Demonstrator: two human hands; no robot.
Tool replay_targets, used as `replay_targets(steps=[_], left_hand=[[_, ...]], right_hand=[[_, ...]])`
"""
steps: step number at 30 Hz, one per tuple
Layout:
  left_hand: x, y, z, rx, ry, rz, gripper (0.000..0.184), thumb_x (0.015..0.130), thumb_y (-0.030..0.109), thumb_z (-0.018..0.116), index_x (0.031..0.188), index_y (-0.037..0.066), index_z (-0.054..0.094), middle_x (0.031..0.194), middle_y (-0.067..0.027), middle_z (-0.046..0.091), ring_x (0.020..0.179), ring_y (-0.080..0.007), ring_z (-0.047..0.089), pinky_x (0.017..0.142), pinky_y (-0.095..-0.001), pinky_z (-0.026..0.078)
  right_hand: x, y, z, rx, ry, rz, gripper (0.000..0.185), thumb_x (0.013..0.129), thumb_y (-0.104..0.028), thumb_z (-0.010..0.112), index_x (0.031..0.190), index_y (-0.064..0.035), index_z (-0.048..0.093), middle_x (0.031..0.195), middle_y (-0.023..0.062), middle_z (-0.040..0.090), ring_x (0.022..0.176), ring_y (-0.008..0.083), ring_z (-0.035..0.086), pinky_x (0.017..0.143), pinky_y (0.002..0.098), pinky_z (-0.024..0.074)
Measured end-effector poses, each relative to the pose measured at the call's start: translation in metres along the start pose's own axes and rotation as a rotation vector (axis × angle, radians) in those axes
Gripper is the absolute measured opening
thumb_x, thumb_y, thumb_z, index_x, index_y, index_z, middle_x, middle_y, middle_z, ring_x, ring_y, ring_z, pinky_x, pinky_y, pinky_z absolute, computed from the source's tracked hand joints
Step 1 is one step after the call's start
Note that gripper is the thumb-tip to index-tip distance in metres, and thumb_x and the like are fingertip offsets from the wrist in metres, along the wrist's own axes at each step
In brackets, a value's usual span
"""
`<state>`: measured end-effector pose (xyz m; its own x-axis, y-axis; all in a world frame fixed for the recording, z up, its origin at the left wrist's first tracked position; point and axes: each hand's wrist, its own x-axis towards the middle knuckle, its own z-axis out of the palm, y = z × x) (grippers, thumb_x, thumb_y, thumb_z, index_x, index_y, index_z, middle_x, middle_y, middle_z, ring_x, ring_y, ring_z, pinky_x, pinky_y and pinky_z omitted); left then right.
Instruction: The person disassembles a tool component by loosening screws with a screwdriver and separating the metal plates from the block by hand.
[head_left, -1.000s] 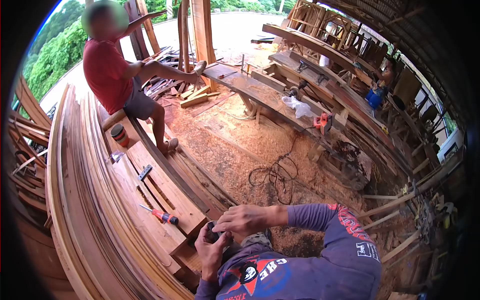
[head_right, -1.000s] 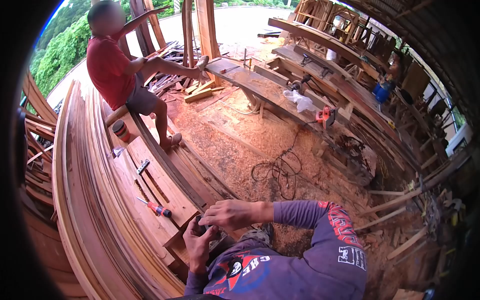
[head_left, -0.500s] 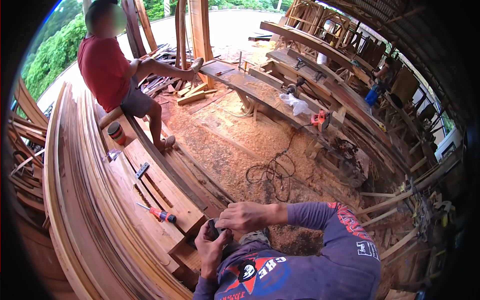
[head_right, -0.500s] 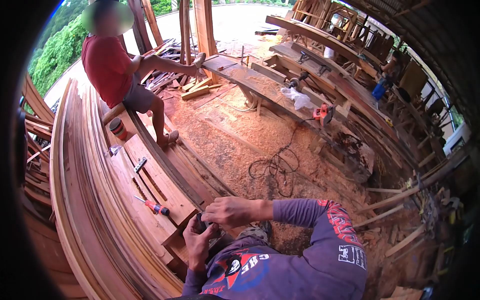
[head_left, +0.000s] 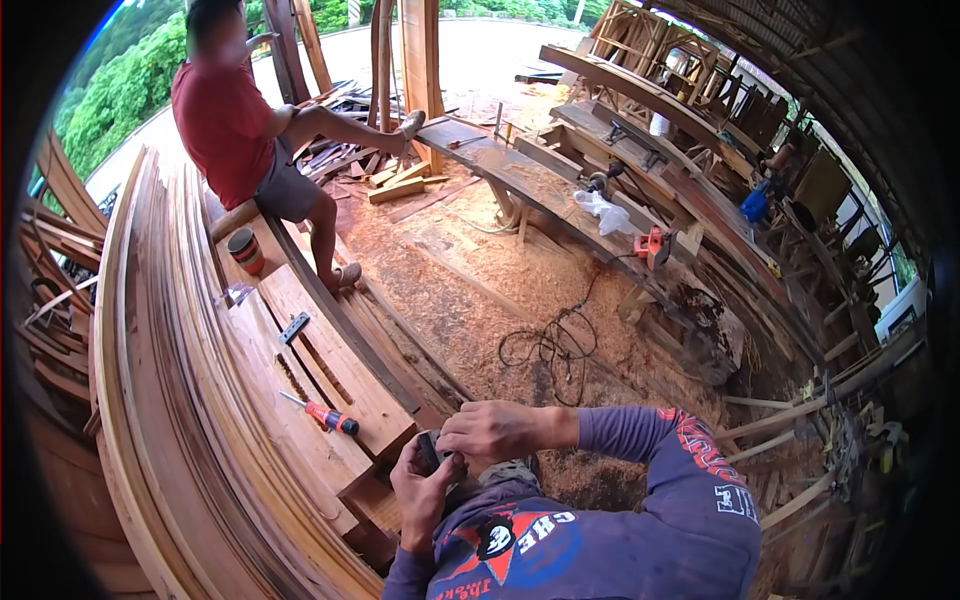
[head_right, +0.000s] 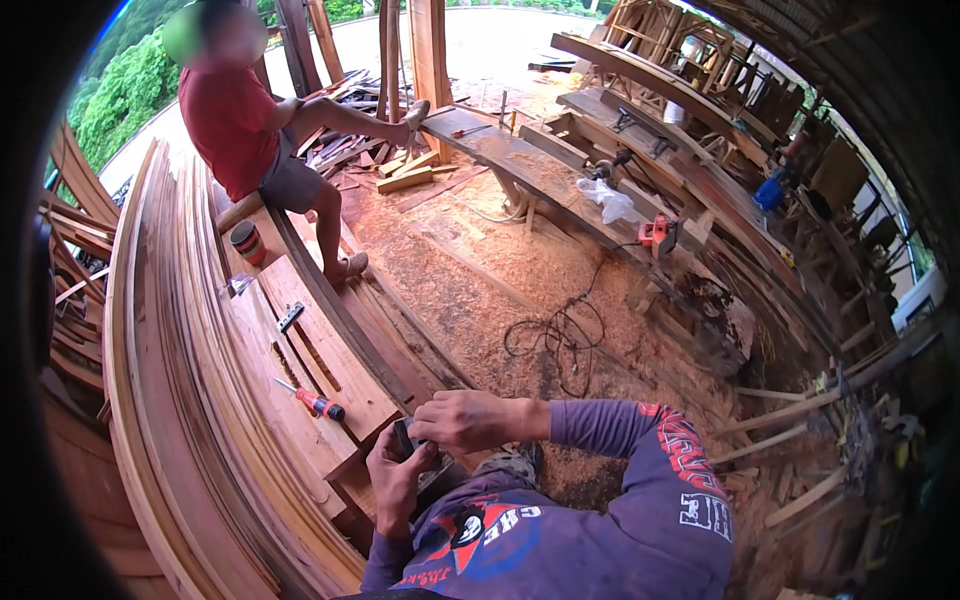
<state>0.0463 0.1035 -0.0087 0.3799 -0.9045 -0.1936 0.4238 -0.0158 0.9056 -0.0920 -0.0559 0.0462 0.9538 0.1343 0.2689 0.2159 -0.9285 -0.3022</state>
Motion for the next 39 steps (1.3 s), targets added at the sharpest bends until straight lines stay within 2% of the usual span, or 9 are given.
replay_targets(steps=[4, 7, 10, 13, 17, 23, 26, 31, 39], left_hand=[[-0.001, 0.004, 0.001, -0.035, -0.008, -0.027, 0.046, 0.086, 0.002, 0.080, 0.127, -0.004, 0.058, 0.103, -0.0063, 0.071, 0.086, -0.0138, 0.071, 0.077, -0.0287, 0.061], [-0.002, 0.005, 0.000, -0.042, -0.008, -0.046, 0.047, 0.086, 0.002, 0.080, 0.127, -0.004, 0.058, 0.104, -0.0080, 0.071, 0.087, -0.0155, 0.072, 0.077, -0.0300, 0.061], [-0.002, 0.010, -0.002, -0.077, -0.040, -0.069, 0.048, 0.086, 0.002, 0.081, 0.128, -0.004, 0.058, 0.105, -0.0089, 0.072, 0.088, -0.0166, 0.072, 0.079, -0.0309, 0.062], [-0.002, 0.006, 0.000, -0.142, -0.089, -0.093, 0.048, 0.086, 0.001, 0.080, 0.129, -0.004, 0.058, 0.106, -0.0094, 0.072, 0.091, -0.0169, 0.072, 0.081, -0.0311, 0.061], [-0.003, 0.014, 0.008, -0.118, -0.134, -0.086, 0.047, 0.087, 0.004, 0.077, 0.128, -0.004, 0.058, 0.105, -0.0086, 0.072, 0.089, -0.0158, 0.072, 0.080, -0.0294, 0.060], [0.006, 0.012, 0.004, -0.079, -0.215, -0.153, 0.055, 0.090, 0.004, 0.077, 0.138, -0.004, 0.052, 0.110, -0.0051, 0.068, 0.092, -0.0123, 0.068, 0.081, -0.0276, 0.059], [0.019, -0.012, -0.005, 0.076, -0.209, -0.049, 0.062, 0.091, 0.009, 0.076, 0.144, -0.007, 0.047, 0.115, -0.0052, 0.066, 0.097, -0.0105, 0.065, 0.084, -0.0267, 0.055], [0.018, 0.008, 0.002, 0.059, -0.208, -0.110, 0.059, 0.089, 0.007, 0.079, 0.140, -0.001, 0.051, 0.105, -0.0048, 0.068, 0.086, -0.0124, 0.069, 0.073, -0.0262, 0.059], [0.014, 0.008, 0.004, -0.229, -0.123, -0.237, 0.052, 0.088, 0.009, 0.080, 0.132, -0.002, 0.055, 0.101, -0.0068, 0.070, 0.086, -0.0137, 0.071, 0.072, -0.0276, 0.061]], right_hand=[[-0.005, 0.003, 0.007, 0.013, 0.019, 0.020, 0.032, 0.089, -0.012, 0.067, 0.119, -0.0024, 0.059, 0.106, 0.0128, 0.066, 0.099, 0.0285, 0.068, 0.086, 0.0398, 0.0539], [-0.012, 0.004, 0.021, 0.246, 0.205, 0.254, 0.028, 0.093, -0.012, 0.070, 0.117, -0.0033, 0.059, 0.104, 0.0106, 0.065, 0.095, 0.0232, 0.068, 0.082, 0.0371, 0.0545], [-0.022, 0.003, 0.040, 1.224, 0.215, 0.901, 0.044, 0.097, -0.010, 0.070, 0.134, -0.0031, 0.047, 0.109, 0.0043, 0.061, 0.091, 0.0103, 0.062, 0.074, 0.0265, 0.0536], [-0.029, 0.002, 0.063, 1.370, 0.326, 0.822, 0.061, 0.096, -0.013, 0.072, 0.145, -0.0042, 0.037, 0.112, 0.0057, 0.061, 0.091, 0.0122, 0.062, 0.076, 0.0273, 0.0540], [-0.036, -0.005, 0.062, 1.579, 0.261, 0.780, 0.057, 0.101, -0.011, 0.064, 0.152, -0.0037, 0.040, 0.122, 0.0057, 0.062, 0.098, 0.0111, 0.062, 0.080, 0.0269, 0.0536], [-0.037, -0.008, 0.063, 1.522, 0.352, 0.761, 0.056, 0.100, -0.003, 0.062, 0.151, 0.0000, 0.041, 0.137, 0.0106, 0.061, 0.127, 0.0171, 0.057, 0.108, 0.0326, 0.0468], [-0.034, -0.009, 0.051, 1.571, 0.433, 0.822, 0.053, 0.099, 0.000, 0.060, 0.149, 0.0000, 0.043, 0.134, 0.0116, 0.062, 0.122, 0.0181, 0.061, 0.106, 0.0336, 0.0492], [-0.031, -0.006, 0.053, 1.459, 0.442, 0.864, 0.044, 0.099, 0.001, 0.060, 0.142, 0.0022, 0.050, 0.125, 0.0119, 0.066, 0.113, 0.0180, 0.065, 0.098, 0.0319, 0.0550], [-0.028, -0.003, 0.055, 1.455, 0.446, 0.877, 0.043, 0.097, -0.001, 0.065, 0.138, 0.0049, 0.053, 0.122, 0.0129, 0.067, 0.108, 0.0159, 0.066, 0.093, 0.0283, 0.0557]])
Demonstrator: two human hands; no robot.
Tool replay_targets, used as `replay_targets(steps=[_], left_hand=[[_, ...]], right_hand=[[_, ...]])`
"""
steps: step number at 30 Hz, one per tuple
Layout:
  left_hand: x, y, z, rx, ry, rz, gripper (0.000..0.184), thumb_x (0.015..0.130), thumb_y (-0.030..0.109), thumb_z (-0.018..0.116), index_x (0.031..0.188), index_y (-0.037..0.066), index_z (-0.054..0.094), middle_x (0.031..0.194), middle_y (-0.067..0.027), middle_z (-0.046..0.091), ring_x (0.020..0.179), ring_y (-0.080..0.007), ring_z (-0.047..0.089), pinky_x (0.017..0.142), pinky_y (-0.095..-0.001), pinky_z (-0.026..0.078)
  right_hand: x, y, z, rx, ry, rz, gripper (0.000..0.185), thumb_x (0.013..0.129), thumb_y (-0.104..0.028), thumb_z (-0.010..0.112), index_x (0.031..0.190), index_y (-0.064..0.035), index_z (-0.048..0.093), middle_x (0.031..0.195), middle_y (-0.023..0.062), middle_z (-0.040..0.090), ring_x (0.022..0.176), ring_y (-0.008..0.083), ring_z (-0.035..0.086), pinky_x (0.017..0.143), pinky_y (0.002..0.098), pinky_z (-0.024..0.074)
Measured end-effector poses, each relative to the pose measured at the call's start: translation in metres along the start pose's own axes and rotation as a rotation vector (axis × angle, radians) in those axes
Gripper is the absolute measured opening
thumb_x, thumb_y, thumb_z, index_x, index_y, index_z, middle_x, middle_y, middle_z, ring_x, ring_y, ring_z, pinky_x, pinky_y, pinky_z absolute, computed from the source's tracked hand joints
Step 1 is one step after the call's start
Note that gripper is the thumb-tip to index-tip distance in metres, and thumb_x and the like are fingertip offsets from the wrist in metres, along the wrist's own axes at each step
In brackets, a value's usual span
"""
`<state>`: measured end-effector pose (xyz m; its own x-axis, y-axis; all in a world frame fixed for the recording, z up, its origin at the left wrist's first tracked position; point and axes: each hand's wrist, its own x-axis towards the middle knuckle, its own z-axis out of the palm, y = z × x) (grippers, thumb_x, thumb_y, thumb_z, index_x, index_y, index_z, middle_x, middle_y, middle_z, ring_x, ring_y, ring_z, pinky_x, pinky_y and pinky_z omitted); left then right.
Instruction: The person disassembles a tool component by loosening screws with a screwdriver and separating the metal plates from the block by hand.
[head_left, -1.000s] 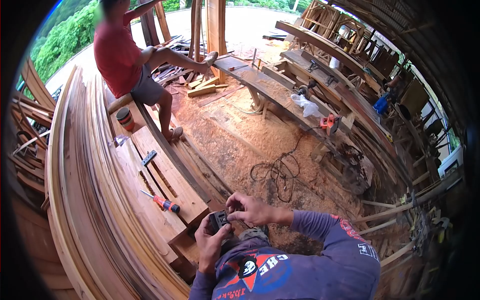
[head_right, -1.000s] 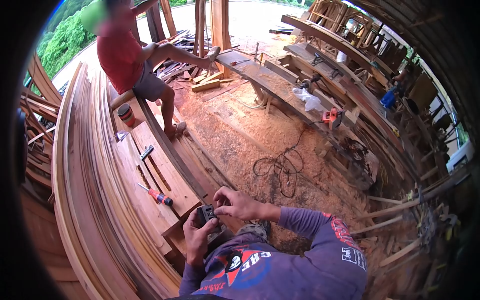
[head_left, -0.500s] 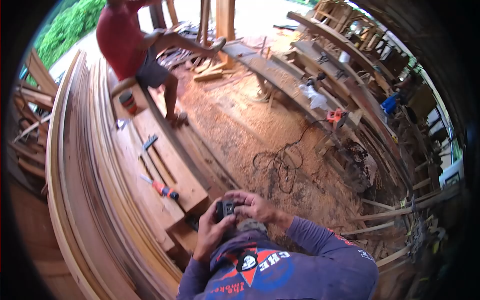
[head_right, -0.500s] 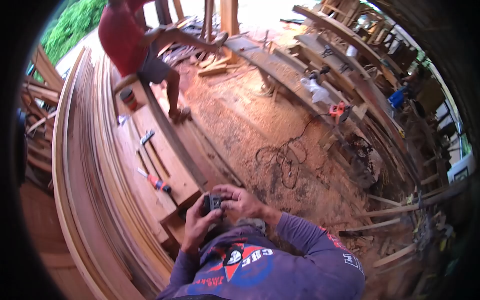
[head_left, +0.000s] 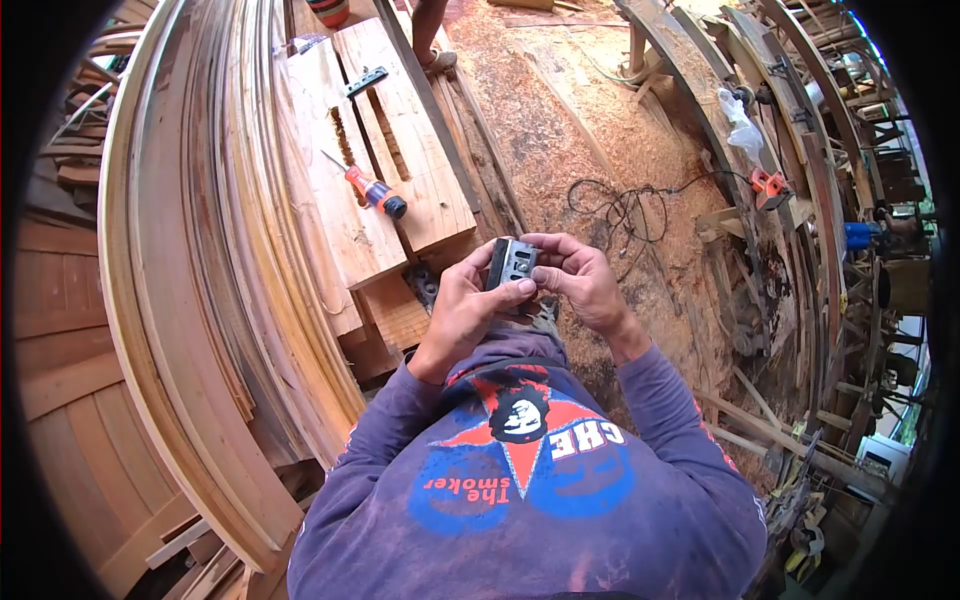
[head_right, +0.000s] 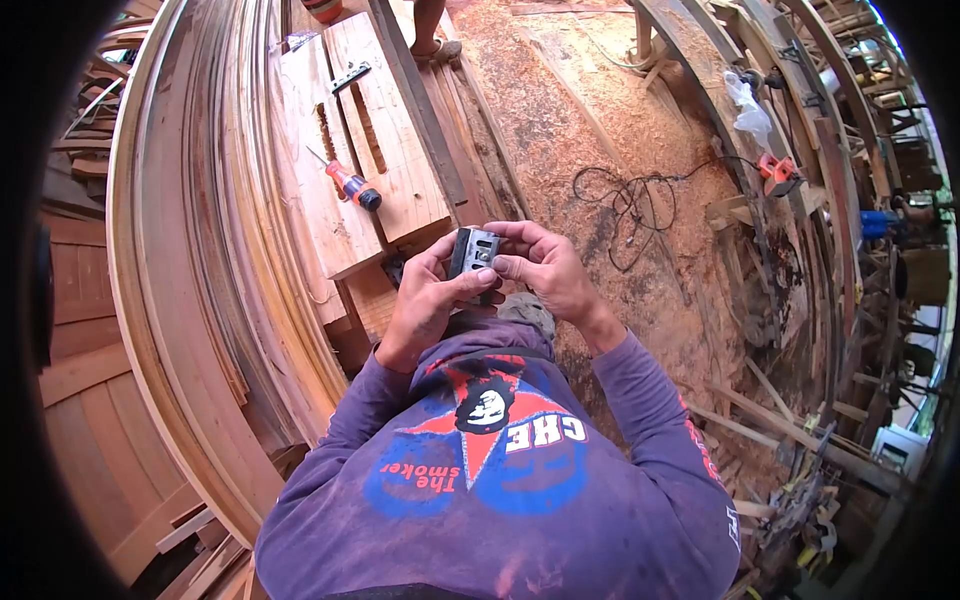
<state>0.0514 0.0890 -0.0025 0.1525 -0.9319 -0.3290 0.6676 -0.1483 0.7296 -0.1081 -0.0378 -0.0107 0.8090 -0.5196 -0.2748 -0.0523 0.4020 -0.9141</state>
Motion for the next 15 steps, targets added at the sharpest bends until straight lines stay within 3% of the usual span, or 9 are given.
replay_targets(steps=[9, 15], left_hand=[[-0.001, -0.005, -0.010, -0.044, 0.061, 0.032, 0.052, 0.087, 0.006, 0.079, 0.132, -0.002, 0.055, 0.100, -0.0084, 0.071, 0.081, -0.0168, 0.073, 0.069, -0.0310, 0.063], [-0.008, -0.002, -0.020, -0.043, 0.082, 0.004, 0.060, 0.088, 0.003, 0.075, 0.141, -0.002, 0.049, 0.110, -0.0114, 0.069, 0.089, -0.0197, 0.074, 0.074, -0.0344, 0.065]], right_hand=[[0.011, 0.004, 0.008, -0.042, -0.011, 0.050, 0.040, 0.098, -0.003, 0.066, 0.137, 0.0037, 0.057, 0.121, 0.0099, 0.069, 0.107, 0.0136, 0.066, 0.093, 0.0264, 0.0542], [0.015, 0.001, 0.011, -0.046, -0.043, 0.067, 0.042, 0.097, -0.001, 0.067, 0.137, 0.0044, 0.057, 0.121, 0.0117, 0.069, 0.111, 0.0155, 0.067, 0.097, 0.0285, 0.0547]])
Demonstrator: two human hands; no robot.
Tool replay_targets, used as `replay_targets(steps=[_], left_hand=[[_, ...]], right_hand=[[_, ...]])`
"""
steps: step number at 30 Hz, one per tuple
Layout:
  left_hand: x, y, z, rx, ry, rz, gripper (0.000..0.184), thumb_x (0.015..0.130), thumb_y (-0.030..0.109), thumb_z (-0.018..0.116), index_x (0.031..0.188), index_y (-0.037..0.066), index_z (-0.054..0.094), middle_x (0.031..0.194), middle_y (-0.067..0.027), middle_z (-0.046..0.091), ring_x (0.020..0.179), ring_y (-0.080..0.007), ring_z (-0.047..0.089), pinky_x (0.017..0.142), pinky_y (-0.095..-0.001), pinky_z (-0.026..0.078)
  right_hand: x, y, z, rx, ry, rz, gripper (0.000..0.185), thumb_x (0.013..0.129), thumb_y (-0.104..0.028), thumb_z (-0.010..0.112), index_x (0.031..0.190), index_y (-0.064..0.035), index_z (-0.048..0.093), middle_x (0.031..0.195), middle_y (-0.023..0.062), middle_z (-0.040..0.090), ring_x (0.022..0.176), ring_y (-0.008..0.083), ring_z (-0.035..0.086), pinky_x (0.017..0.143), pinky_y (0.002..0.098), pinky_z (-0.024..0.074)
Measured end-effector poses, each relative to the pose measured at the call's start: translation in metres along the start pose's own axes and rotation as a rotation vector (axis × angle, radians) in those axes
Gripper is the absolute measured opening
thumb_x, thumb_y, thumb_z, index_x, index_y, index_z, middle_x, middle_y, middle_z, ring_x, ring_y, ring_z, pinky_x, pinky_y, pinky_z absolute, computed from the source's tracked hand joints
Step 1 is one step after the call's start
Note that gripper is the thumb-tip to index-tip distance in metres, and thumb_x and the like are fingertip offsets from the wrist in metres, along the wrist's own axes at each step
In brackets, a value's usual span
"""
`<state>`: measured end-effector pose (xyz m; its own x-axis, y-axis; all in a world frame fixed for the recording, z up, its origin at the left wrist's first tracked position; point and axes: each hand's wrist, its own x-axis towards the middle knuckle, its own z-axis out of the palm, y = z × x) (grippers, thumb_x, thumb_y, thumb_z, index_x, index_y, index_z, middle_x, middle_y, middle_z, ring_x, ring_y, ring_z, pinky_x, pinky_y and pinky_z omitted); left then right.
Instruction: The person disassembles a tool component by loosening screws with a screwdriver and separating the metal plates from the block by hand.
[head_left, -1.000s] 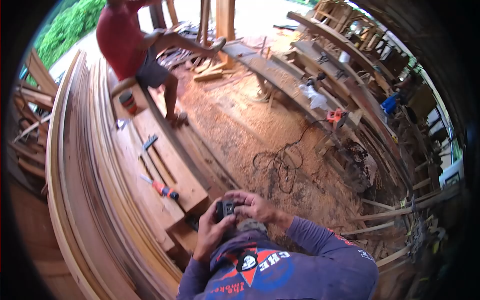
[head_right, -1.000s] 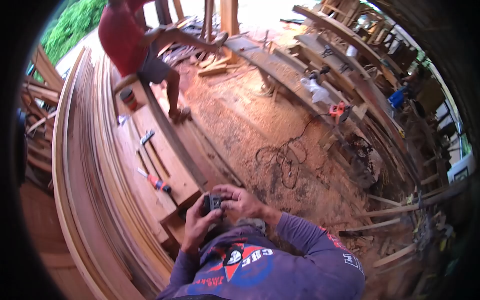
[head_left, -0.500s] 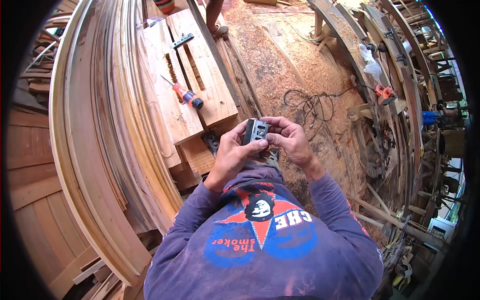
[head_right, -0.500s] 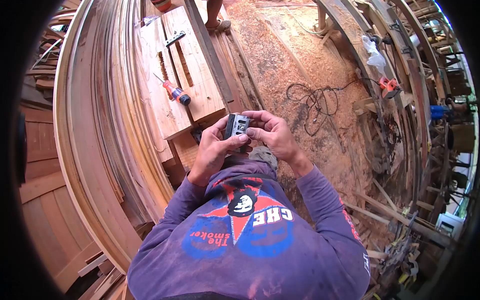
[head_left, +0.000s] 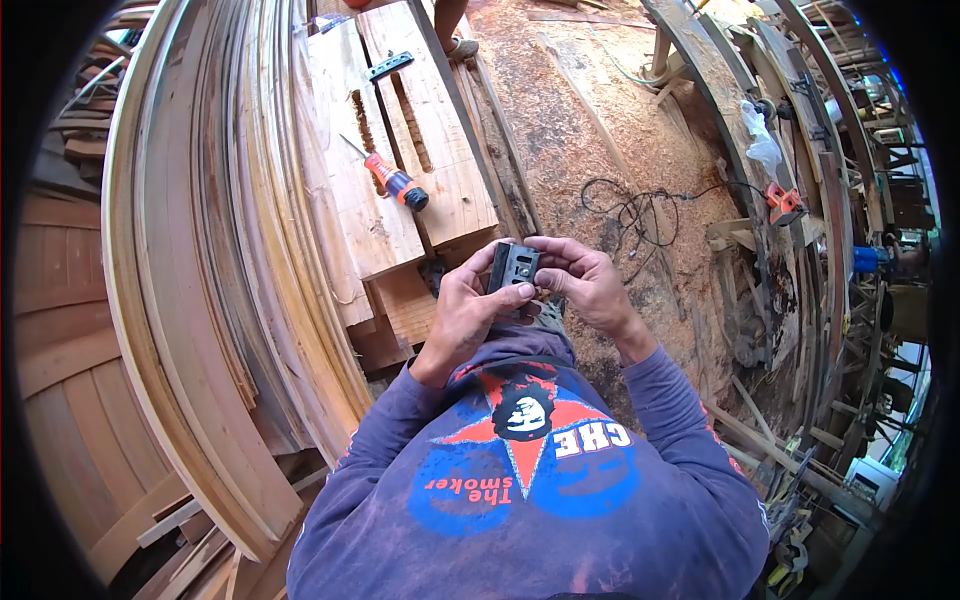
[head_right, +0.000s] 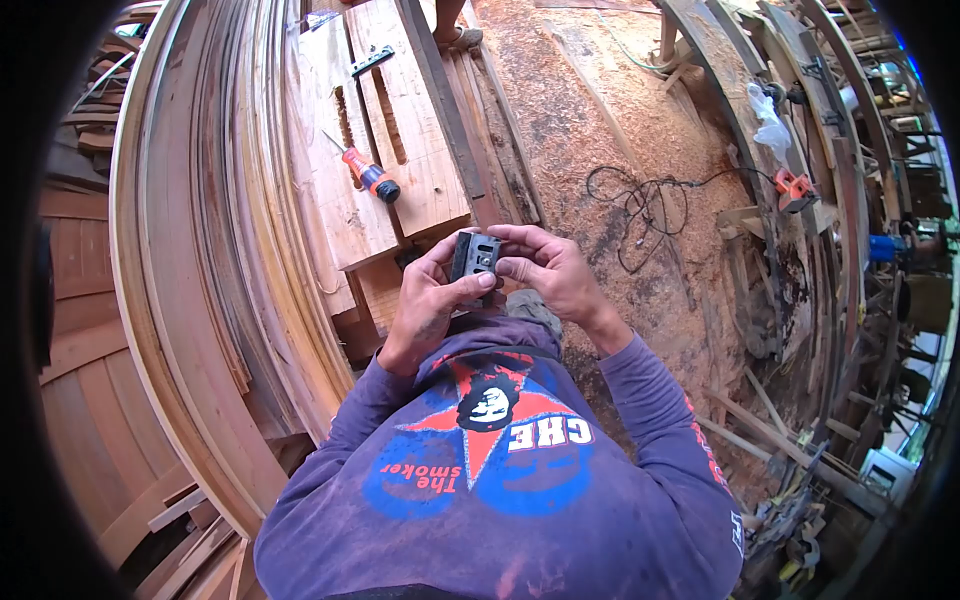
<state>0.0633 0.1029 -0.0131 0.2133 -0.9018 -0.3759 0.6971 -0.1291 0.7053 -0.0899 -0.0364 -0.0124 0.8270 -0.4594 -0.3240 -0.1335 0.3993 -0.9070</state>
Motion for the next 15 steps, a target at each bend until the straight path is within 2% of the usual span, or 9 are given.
replay_targets(steps=[6, 8, 9, 11, 13, 15], left_hand=[[-0.001, -0.001, -0.011, 0.009, -0.039, 0.035, 0.057, 0.093, 0.005, 0.073, 0.143, -0.002, 0.047, 0.112, -0.0116, 0.069, 0.093, -0.0213, 0.074, 0.081, -0.0360, 0.064], [0.000, 0.000, -0.016, -0.001, -0.106, 0.028, 0.052, 0.098, 0.008, 0.067, 0.145, -0.002, 0.046, 0.114, -0.0123, 0.069, 0.096, -0.0225, 0.074, 0.084, -0.0365, 0.064], [-0.002, 0.004, -0.017, -0.002, -0.103, 0.030, 0.052, 0.098, 0.008, 0.067, 0.145, -0.002, 0.046, 0.114, -0.0123, 0.069, 0.096, -0.0225, 0.074, 0.084, -0.0365, 0.064], [-0.006, 0.015, -0.017, -0.112, -0.133, -0.098, 0.049, 0.101, 0.011, 0.061, 0.146, -0.002, 0.045, 0.116, -0.0130, 0.069, 0.098, -0.0228, 0.073, 0.084, -0.0372, 0.064], [-0.008, 0.013, -0.020, -0.091, -0.123, -0.081, 0.048, 0.101, 0.011, 0.060, 0.145, -0.002, 0.047, 0.116, -0.0124, 0.069, 0.097, -0.0224, 0.073, 0.082, -0.0384, 0.064], [-0.007, 0.014, -0.021, -0.071, -0.100, -0.076, 0.047, 0.101, 0.012, 0.060, 0.144, -0.001, 0.048, 0.116, -0.0118, 0.069, 0.096, -0.0221, 0.073, 0.083, -0.0379, 0.064]], right_hand=[[0.009, -0.003, 0.006, -0.020, -0.037, 0.039, 0.042, 0.096, -0.002, 0.068, 0.136, 0.0040, 0.057, 0.122, 0.0122, 0.069, 0.111, 0.0159, 0.067, 0.097, 0.0298, 0.0558], [0.013, -0.004, 0.002, 0.013, -0.062, 0.074, 0.041, 0.096, -0.003, 0.068, 0.135, 0.0040, 0.057, 0.121, 0.0118, 0.069, 0.109, 0.0154, 0.067, 0.096, 0.0295, 0.0561], [0.015, -0.004, -0.001, 0.047, -0.081, 0.106, 0.040, 0.097, -0.003, 0.068, 0.135, 0.0039, 0.058, 0.121, 0.0114, 0.069, 0.108, 0.0149, 0.067, 0.094, 0.0292, 0.0564], [0.014, -0.004, -0.002, -0.011, -0.078, 0.125, 0.039, 0.097, -0.004, 0.068, 0.134, 0.0039, 0.058, 0.120, 0.0106, 0.070, 0.107, 0.0142, 0.067, 0.093, 0.0286, 0.0566], [0.019, -0.006, -0.001, -0.085, -0.091, 0.084, 0.037, 0.098, -0.006, 0.068, 0.132, 0.0039, 0.059, 0.116, 0.0079, 0.070, 0.104, 0.0123, 0.067, 0.089, 0.0271, 0.0569], [0.020, -0.015, 0.003, -0.096, -0.091, 0.145, 0.036, 0.098, -0.006, 0.068, 0.132, 0.0038, 0.060, 0.115, 0.0076, 0.071, 0.104, 0.0120, 0.067, 0.090, 0.0274, 0.0566]])
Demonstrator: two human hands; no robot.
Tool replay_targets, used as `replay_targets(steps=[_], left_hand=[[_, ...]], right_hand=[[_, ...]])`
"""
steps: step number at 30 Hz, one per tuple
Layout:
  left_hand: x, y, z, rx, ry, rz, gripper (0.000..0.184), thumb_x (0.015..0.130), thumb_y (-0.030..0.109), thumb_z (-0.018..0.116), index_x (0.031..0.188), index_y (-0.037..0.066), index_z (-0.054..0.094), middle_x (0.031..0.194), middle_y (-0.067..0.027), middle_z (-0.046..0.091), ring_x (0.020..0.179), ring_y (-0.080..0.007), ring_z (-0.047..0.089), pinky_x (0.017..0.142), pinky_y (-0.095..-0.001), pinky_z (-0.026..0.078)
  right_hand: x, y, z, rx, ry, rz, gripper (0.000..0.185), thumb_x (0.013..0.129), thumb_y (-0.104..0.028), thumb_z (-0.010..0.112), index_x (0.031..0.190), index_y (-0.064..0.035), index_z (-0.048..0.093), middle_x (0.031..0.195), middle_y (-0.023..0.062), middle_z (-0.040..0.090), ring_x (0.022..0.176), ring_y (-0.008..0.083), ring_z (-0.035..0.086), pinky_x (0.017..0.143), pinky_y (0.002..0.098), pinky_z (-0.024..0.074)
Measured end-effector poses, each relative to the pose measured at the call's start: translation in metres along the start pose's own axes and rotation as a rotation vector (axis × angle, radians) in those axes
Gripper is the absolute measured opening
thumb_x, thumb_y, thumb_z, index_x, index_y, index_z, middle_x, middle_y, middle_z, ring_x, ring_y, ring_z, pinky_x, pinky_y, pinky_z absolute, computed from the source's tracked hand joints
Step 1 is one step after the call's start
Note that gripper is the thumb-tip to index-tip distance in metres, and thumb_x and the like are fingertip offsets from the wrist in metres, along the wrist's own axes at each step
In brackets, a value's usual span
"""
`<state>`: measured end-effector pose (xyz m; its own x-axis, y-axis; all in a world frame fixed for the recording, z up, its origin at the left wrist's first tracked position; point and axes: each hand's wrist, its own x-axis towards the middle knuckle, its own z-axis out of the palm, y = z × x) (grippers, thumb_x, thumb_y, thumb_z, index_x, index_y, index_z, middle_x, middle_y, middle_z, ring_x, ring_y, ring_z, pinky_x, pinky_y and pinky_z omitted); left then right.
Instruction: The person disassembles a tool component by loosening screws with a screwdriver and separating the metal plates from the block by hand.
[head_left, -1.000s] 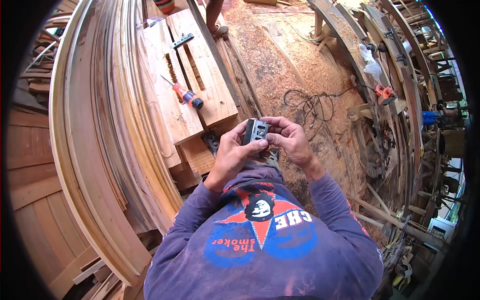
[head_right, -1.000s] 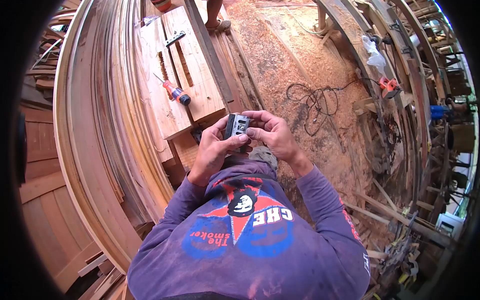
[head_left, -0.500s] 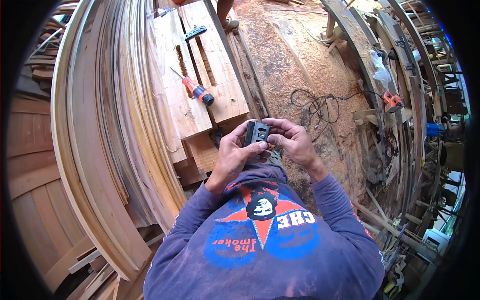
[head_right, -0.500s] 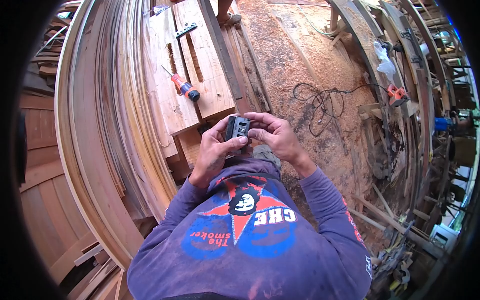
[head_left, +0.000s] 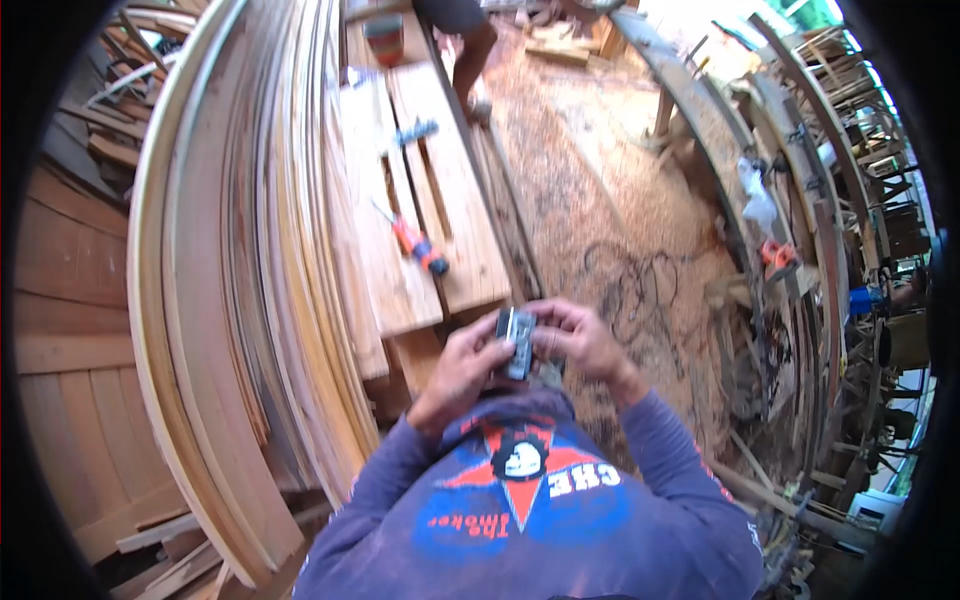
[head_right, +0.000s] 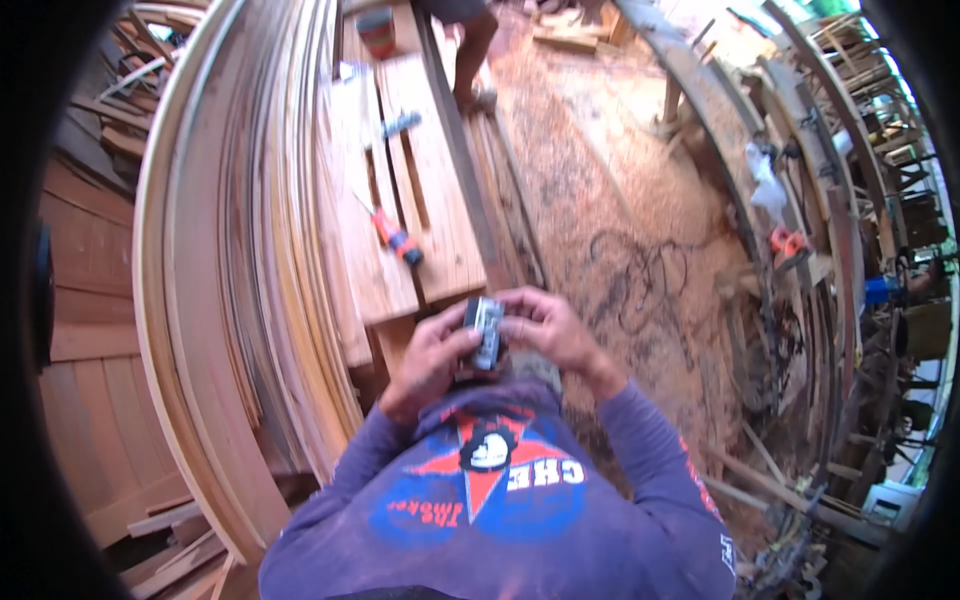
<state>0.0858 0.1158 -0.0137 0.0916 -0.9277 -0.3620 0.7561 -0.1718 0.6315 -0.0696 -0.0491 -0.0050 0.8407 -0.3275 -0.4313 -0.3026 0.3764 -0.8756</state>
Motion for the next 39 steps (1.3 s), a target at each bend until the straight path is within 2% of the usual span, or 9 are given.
replay_targets(steps=[4, 9, 20, 21, 22, 24, 25, 29, 39], left_hand=[[0.001, -0.002, -0.007, 0.027, -0.004, 0.042, 0.044, 0.102, 0.009, 0.060, 0.142, -0.003, 0.047, 0.114, -0.0122, 0.069, 0.095, -0.0206, 0.073, 0.081, -0.0355, 0.063], [-0.002, -0.007, -0.002, 0.098, 0.074, 0.111, 0.046, 0.093, 0.006, 0.075, 0.130, -0.003, 0.049, 0.109, -0.0132, 0.071, 0.091, -0.0218, 0.074, 0.083, -0.0340, 0.062], [-0.011, -0.019, 0.009, 0.179, 0.140, 0.159, 0.047, 0.088, 0.001, 0.079, 0.127, -0.002, 0.052, 0.106, -0.0100, 0.070, 0.094, -0.0191, 0.072, 0.081, -0.0336, 0.063], [-0.005, -0.027, 0.003, 0.185, 0.163, 0.200, 0.047, 0.087, 0.001, 0.079, 0.126, -0.002, 0.053, 0.107, -0.0096, 0.069, 0.094, -0.0185, 0.072, 0.080, -0.0324, 0.063], [-0.002, -0.031, 0.000, 0.190, 0.186, 0.241, 0.047, 0.086, 0.001, 0.080, 0.125, -0.002, 0.054, 0.107, -0.0092, 0.069, 0.093, -0.0178, 0.072, 0.079, -0.0312, 0.063], [-0.001, -0.033, 0.000, 0.201, 0.195, 0.224, 0.047, 0.086, 0.000, 0.080, 0.125, -0.002, 0.054, 0.107, -0.0088, 0.069, 0.092, -0.0169, 0.071, 0.078, -0.0303, 0.062], [0.000, -0.033, 0.000, 0.206, 0.209, 0.204, 0.048, 0.085, 0.000, 0.081, 0.125, -0.002, 0.054, 0.108, -0.0085, 0.068, 0.091, -0.0160, 0.071, 0.078, -0.0294, 0.062], [0.001, -0.038, 0.001, 0.350, 0.198, 0.212, 0.051, 0.084, 0.000, 0.081, 0.128, -0.003, 0.054, 0.106, -0.0067, 0.068, 0.091, -0.0144, 0.070, 0.079, -0.0296, 0.062], [-0.008, -0.033, 0.004, 0.314, 0.157, 0.205, 0.053, 0.085, -0.001, 0.081, 0.129, -0.004, 0.052, 0.109, -0.0084, 0.068, 0.094, -0.0160, 0.071, 0.082, -0.0320, 0.063]], right_hand=[[0.005, 0.007, 0.001, 0.110, -0.063, -0.049, 0.038, 0.097, -0.005, 0.069, 0.133, 0.0036, 0.058, 0.116, 0.0086, 0.071, 0.105, 0.0129, 0.068, 0.093, 0.0289, 0.0554], [0.011, 0.009, 0.001, 0.012, -0.126, -0.128, 0.041, 0.097, -0.006, 0.069, 0.135, 0.0035, 0.056, 0.113, 0.0083, 0.071, 0.103, 0.0129, 0.067, 0.093, 0.0286, 0.0540], [0.001, 0.026, 0.003, -0.070, -0.118, -0.175, 0.043, 0.097, -0.011, 0.071, 0.136, 0.0002, 0.058, 0.116, 0.0074, 0.071, 0.106, 0.0120, 0.065, 0.095, 0.0280, 0.0523], [-0.007, 0.011, 0.010, -0.319, -0.009, -0.202, 0.041, 0.094, -0.011, 0.072, 0.132, -0.0017, 0.062, 0.111, 0.0089, 0.070, 0.103, 0.0176, 0.067, 0.092, 0.0314, 0.0532], [-0.010, 0.007, 0.014, -0.320, -0.007, -0.208, 0.041, 0.094, -0.011, 0.072, 0.132, -0.0017, 0.062, 0.111, 0.0089, 0.070, 0.103, 0.0176, 0.067, 0.092, 0.0314, 0.0532], [-0.014, 0.002, 0.018, -0.981, 0.275, -0.879, 0.035, 0.091, -0.008, 0.074, 0.126, -0.0046, 0.067, 0.100, 0.0094, 0.068, 0.091, 0.0246, 0.067, 0.083, 0.0350, 0.0555], [-0.018, -0.001, 0.019, -0.945, 0.193, -0.910, 0.029, 0.088, -0.008, 0.074, 0.116, -0.0051, 0.069, 0.093, 0.0121, 0.063, 0.086, 0.0315, 0.065, 0.079, 0.0390, 0.0553], [-0.011, 0.002, 0.011, -1.131, 0.018, -0.944, 0.011, 0.089, -0.012, 0.067, 0.097, -0.0054, 0.064, 0.090, 0.0123, 0.060, 0.089, 0.0318, 0.063, 0.079, 0.0406, 0.0525], [-0.003, -0.009, 0.005, -1.371, -0.079, -1.070, 0.014, 0.092, -0.017, 0.066, 0.090, -0.0048, 0.059, 0.084, 0.0083, 0.057, 0.080, 0.0267, 0.060, 0.074, 0.0373, 0.0515]])
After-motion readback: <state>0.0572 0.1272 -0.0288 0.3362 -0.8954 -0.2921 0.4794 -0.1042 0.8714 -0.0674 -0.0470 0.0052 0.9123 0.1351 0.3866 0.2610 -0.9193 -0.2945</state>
